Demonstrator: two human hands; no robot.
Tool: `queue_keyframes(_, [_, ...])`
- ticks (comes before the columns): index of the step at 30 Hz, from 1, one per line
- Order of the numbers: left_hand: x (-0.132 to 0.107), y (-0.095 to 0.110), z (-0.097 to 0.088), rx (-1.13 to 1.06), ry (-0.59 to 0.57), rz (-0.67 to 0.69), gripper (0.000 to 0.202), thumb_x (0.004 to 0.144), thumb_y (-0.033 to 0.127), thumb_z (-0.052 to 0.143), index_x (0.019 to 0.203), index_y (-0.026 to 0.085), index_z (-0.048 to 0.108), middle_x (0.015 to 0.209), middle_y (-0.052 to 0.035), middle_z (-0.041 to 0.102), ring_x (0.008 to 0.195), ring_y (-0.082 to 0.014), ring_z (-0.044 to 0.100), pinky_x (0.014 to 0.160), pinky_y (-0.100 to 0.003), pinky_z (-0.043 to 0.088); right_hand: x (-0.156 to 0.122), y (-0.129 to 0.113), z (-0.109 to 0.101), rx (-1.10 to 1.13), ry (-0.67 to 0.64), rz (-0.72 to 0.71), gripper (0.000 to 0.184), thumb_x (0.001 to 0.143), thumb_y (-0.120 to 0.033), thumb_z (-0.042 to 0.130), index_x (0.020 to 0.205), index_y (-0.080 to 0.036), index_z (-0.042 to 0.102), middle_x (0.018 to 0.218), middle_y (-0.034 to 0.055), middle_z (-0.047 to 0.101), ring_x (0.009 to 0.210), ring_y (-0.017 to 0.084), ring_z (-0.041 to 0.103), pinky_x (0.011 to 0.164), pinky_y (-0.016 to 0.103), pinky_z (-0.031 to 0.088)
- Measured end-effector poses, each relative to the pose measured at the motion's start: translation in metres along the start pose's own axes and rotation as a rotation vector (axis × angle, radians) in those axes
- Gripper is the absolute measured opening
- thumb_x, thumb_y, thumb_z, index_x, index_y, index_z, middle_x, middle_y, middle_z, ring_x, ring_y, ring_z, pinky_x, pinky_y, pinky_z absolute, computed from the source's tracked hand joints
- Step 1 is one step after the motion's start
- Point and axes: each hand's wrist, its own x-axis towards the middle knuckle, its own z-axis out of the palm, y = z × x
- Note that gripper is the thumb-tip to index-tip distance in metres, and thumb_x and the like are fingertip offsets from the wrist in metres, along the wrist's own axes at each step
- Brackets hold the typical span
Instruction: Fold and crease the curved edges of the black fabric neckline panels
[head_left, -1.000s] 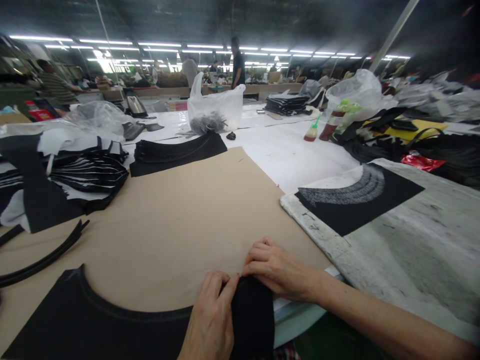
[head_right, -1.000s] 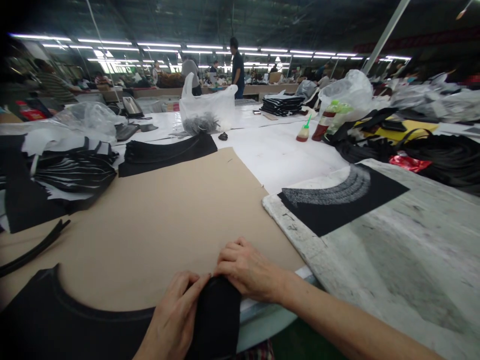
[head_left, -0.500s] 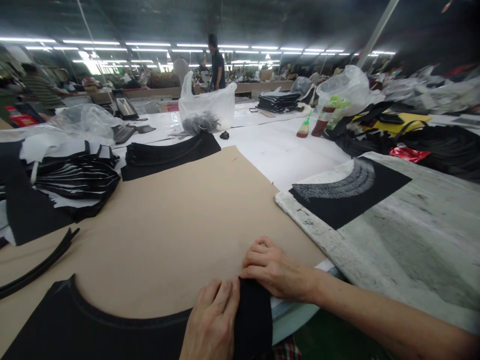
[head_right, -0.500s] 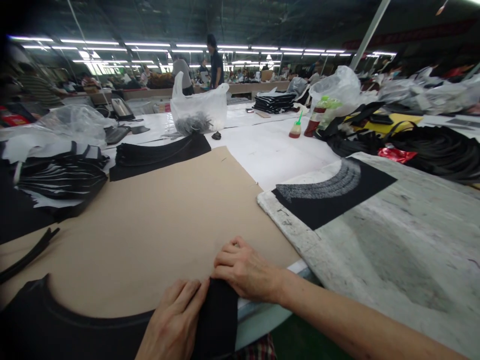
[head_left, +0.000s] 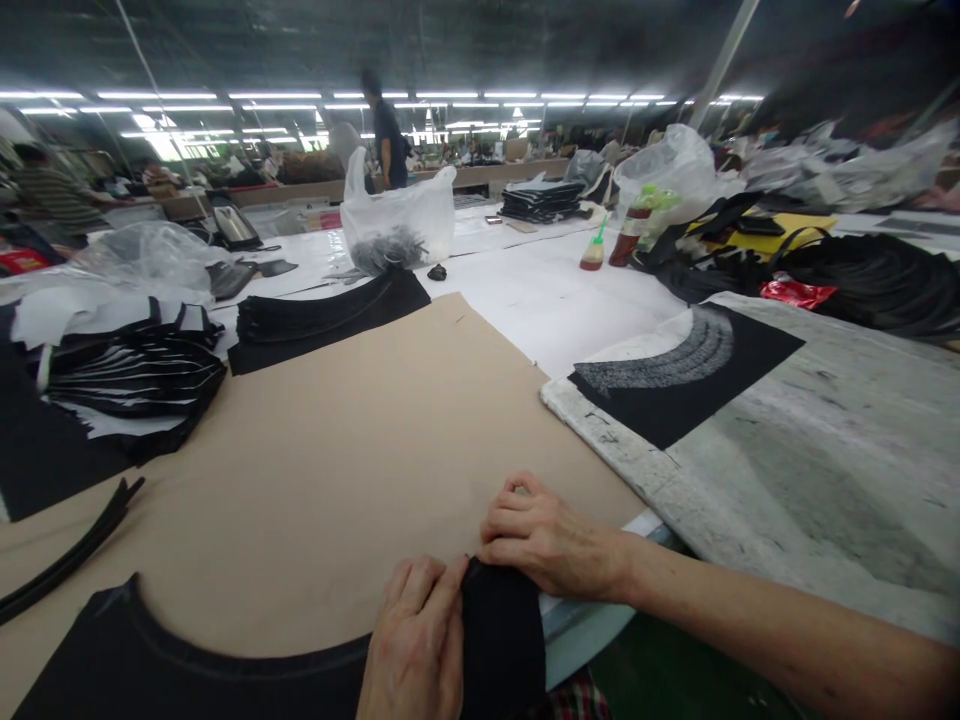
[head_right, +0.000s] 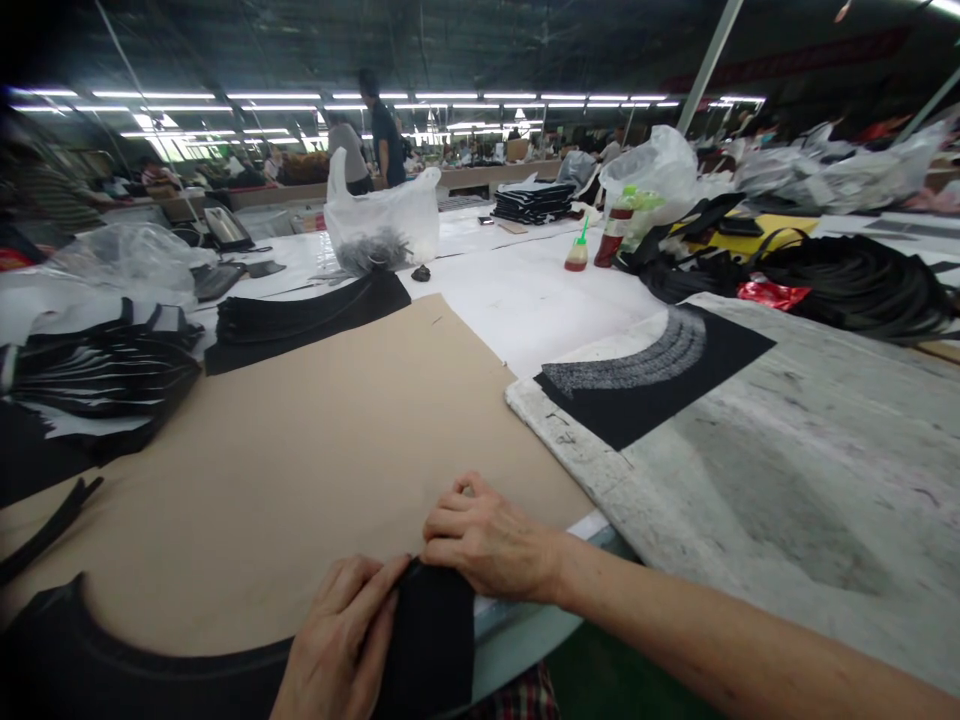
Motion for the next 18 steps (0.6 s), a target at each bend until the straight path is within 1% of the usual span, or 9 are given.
queue_keyframes(3, [0.002,0.0,-0.001,0.005,-0.026,0.005,0.038,0.088,0.006,0.044,0.124,0.015,0.053,0.085,-0.0042,0.057,0.081,-0.0157,0.056,0.072,-0.026,0.053,0.0,0.001,0.001,-0.012,0.003,-0.006,0.022,0.093,-0.01,0.042,0.095,-0.019,0.062,0.089,0.0019,0.064,0.082,0.014,0.05,0.089,0.037,0.03])
queue_keyframes(4, [0.001,-0.001,-0.001,0.036,-0.039,0.023,0.039,0.088,0.006,0.044,0.125,0.014,0.053,0.086,-0.0046,0.058,0.081,-0.0161,0.056,0.072,-0.027,0.052,0.0,0.001,0.001,-0.017,0.003,-0.01,0.022,0.093,-0.01,0.042,0.094,-0.019,0.062,0.089,0.0015,0.064,0.082,0.014,0.05,0.09,0.037,0.03])
queue_keyframes(6, [-0.001,-0.001,0.0,0.14,-0.052,0.102,0.041,0.087,0.007,0.045,0.126,0.012,0.052,0.089,-0.0066,0.06,0.083,-0.0181,0.056,0.073,-0.029,0.052,0.0,0.0,0.0,-0.025,-0.001,-0.02,0.021,0.094,-0.011,0.043,0.092,-0.019,0.062,0.09,0.0008,0.064,0.083,0.013,0.051,0.091,0.037,0.029])
queue_keyframes(8, [-0.003,-0.001,0.001,0.272,-0.027,0.2,0.043,0.085,0.007,0.044,0.127,0.009,0.052,0.094,-0.0082,0.062,0.087,-0.0203,0.056,0.075,-0.032,0.051,0.001,-0.001,-0.001,-0.044,-0.009,-0.028,0.021,0.094,-0.011,0.043,0.09,-0.019,0.062,0.089,0.0005,0.064,0.083,0.013,0.05,0.091,0.038,0.029])
queue_keyframes(10, [-0.005,0.002,0.002,0.377,0.02,0.244,0.043,0.083,0.005,0.042,0.125,0.01,0.053,0.096,-0.0077,0.064,0.091,-0.0214,0.056,0.08,-0.034,0.048,0.002,-0.002,-0.003,-0.072,-0.023,-0.036,0.022,0.095,-0.011,0.042,0.09,-0.019,0.062,0.088,0.0008,0.063,0.083,0.014,0.05,0.092,0.039,0.029])
queue_keyframes(13, [-0.006,0.005,0.001,0.434,0.05,0.224,0.045,0.081,0.002,0.04,0.122,0.012,0.055,0.096,-0.0057,0.065,0.094,-0.0208,0.056,0.087,-0.036,0.043,0.001,-0.004,-0.006,-0.096,-0.045,-0.028,0.023,0.095,-0.011,0.04,0.095,-0.019,0.061,0.087,0.0021,0.063,0.084,0.015,0.05,0.092,0.039,0.029])
queue_keyframes(16, [-0.006,0.003,-0.002,0.386,0.064,0.215,0.047,0.08,0.004,0.04,0.124,0.011,0.055,0.097,-0.0057,0.065,0.093,-0.0203,0.056,0.086,-0.034,0.041,-0.002,-0.005,-0.01,-0.056,-0.055,0.072,0.024,0.093,-0.011,0.04,0.108,-0.018,0.058,0.09,0.0042,0.063,0.085,0.017,0.05,0.091,0.038,0.03])
queue_keyframes(18, [-0.005,0.001,-0.004,0.345,0.077,0.194,0.046,0.081,0.005,0.04,0.124,0.011,0.054,0.1,-0.0064,0.065,0.094,-0.0198,0.056,0.084,-0.032,0.041,-0.003,-0.006,-0.013,-0.013,-0.071,0.141,0.025,0.091,-0.013,0.044,0.112,-0.017,0.056,0.094,0.0056,0.062,0.088,0.018,0.05,0.09,0.037,0.03])
